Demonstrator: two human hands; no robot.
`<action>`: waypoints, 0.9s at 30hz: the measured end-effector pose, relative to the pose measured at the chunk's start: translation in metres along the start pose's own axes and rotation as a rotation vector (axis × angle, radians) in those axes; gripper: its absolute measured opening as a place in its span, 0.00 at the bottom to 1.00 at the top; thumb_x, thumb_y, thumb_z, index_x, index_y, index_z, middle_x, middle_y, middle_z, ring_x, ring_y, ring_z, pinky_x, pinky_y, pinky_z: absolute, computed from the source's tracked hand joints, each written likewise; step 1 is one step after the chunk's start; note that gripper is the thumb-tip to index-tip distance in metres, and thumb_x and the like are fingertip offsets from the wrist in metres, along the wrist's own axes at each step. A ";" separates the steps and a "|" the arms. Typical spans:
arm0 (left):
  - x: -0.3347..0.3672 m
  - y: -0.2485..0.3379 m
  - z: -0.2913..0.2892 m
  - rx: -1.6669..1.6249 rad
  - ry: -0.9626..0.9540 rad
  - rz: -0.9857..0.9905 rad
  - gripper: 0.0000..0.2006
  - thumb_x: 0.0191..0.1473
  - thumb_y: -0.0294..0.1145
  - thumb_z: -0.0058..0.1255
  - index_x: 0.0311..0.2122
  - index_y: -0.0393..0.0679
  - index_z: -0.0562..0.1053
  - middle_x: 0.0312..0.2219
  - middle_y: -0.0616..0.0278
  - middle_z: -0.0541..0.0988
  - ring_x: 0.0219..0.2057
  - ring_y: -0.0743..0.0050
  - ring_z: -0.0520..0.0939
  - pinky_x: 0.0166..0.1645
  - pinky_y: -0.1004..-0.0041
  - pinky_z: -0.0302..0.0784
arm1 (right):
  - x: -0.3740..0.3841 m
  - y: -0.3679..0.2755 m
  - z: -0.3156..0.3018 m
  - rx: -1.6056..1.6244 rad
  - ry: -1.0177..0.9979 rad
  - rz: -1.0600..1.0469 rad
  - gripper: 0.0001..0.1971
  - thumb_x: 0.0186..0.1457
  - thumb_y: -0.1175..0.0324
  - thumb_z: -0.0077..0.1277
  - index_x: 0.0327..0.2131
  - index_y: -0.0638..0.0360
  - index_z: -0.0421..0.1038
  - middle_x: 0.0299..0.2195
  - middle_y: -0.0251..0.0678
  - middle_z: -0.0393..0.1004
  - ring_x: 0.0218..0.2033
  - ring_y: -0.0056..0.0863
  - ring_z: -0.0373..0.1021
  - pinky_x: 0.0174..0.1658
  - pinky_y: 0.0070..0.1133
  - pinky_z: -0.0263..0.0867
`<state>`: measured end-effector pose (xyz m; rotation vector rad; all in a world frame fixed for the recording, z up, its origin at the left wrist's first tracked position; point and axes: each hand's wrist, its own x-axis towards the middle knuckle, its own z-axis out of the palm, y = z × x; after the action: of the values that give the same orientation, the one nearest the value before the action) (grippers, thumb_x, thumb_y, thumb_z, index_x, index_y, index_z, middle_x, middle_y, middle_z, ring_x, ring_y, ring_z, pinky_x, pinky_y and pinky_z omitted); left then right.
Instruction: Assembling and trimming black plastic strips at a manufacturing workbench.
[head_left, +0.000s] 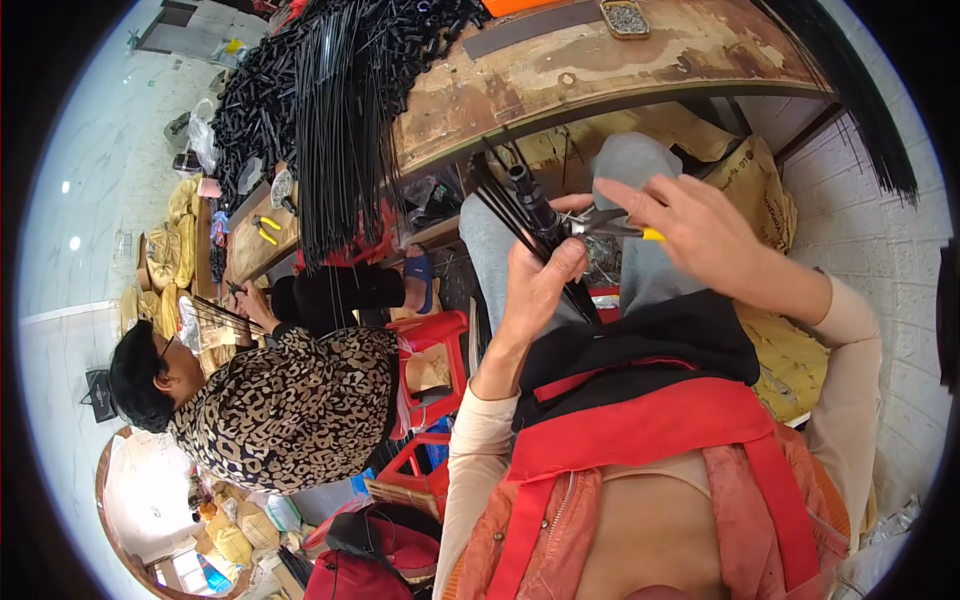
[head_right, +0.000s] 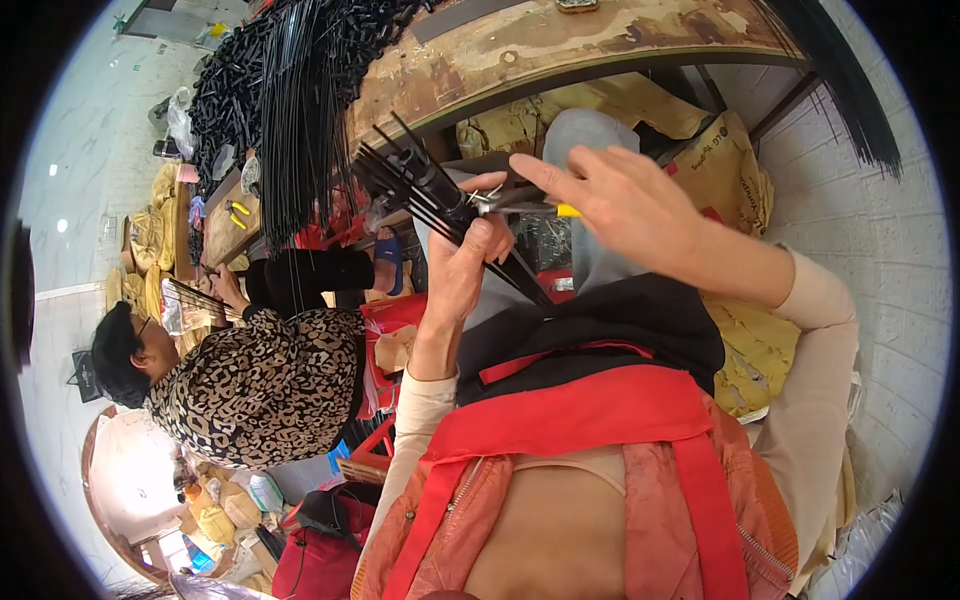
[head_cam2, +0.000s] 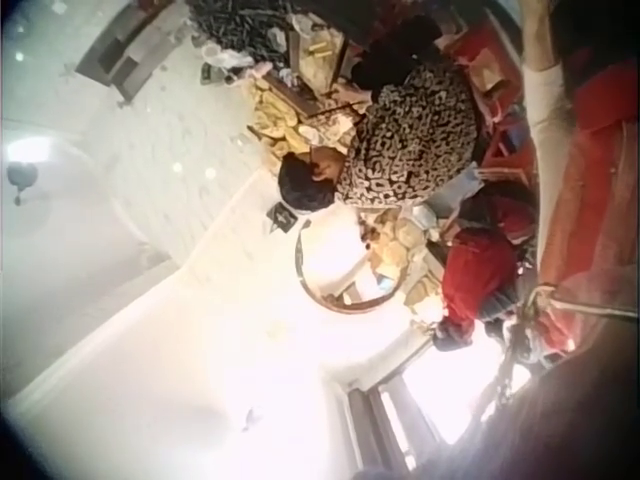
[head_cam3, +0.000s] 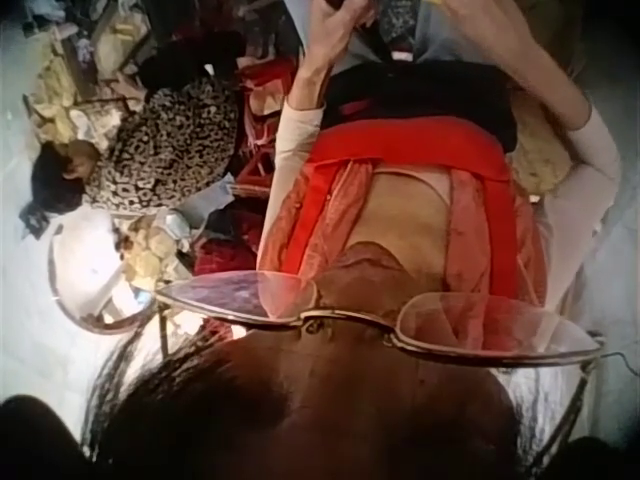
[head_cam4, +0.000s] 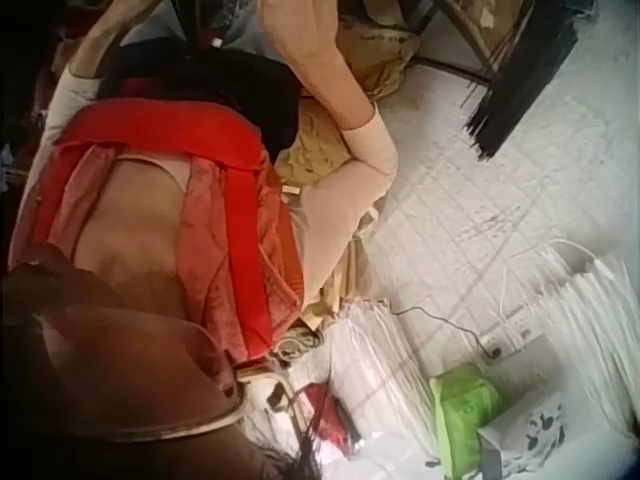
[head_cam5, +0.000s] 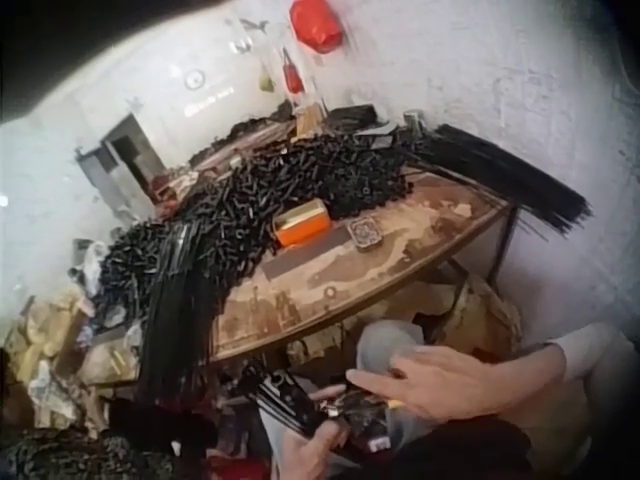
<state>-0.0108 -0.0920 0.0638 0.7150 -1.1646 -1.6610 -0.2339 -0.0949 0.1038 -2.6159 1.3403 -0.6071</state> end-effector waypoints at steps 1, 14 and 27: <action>-0.001 0.001 -0.003 -0.004 -0.016 -0.012 0.25 0.56 0.38 0.55 0.54 0.35 0.66 0.20 0.74 0.66 0.21 0.87 0.64 0.26 0.82 0.59 | 0.004 0.001 -0.011 -0.049 -0.092 -0.060 0.31 0.49 0.72 0.55 0.58 0.49 0.61 0.30 0.35 0.69 0.32 0.37 0.69 0.35 0.27 0.66; 0.004 0.000 0.004 -0.034 -0.058 -0.045 0.28 0.57 0.39 0.54 0.57 0.33 0.64 0.21 0.74 0.66 0.21 0.88 0.63 0.26 0.82 0.58 | 0.009 0.013 -0.051 -0.159 -0.090 -0.310 0.20 0.50 0.66 0.53 0.45 0.62 0.60 0.25 0.38 0.67 0.26 0.38 0.69 0.29 0.28 0.65; 0.005 -0.001 -0.005 -0.118 -0.095 -0.023 0.28 0.58 0.42 0.53 0.57 0.34 0.64 0.21 0.76 0.64 0.21 0.88 0.61 0.25 0.82 0.55 | 0.020 0.003 -0.057 -0.139 -0.104 -0.339 0.21 0.50 0.69 0.57 0.46 0.62 0.61 0.19 0.39 0.69 0.17 0.31 0.70 0.21 0.25 0.63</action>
<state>-0.0086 -0.0979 0.0617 0.5825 -1.1172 -1.7841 -0.2491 -0.1088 0.1605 -2.9699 0.9471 -0.4227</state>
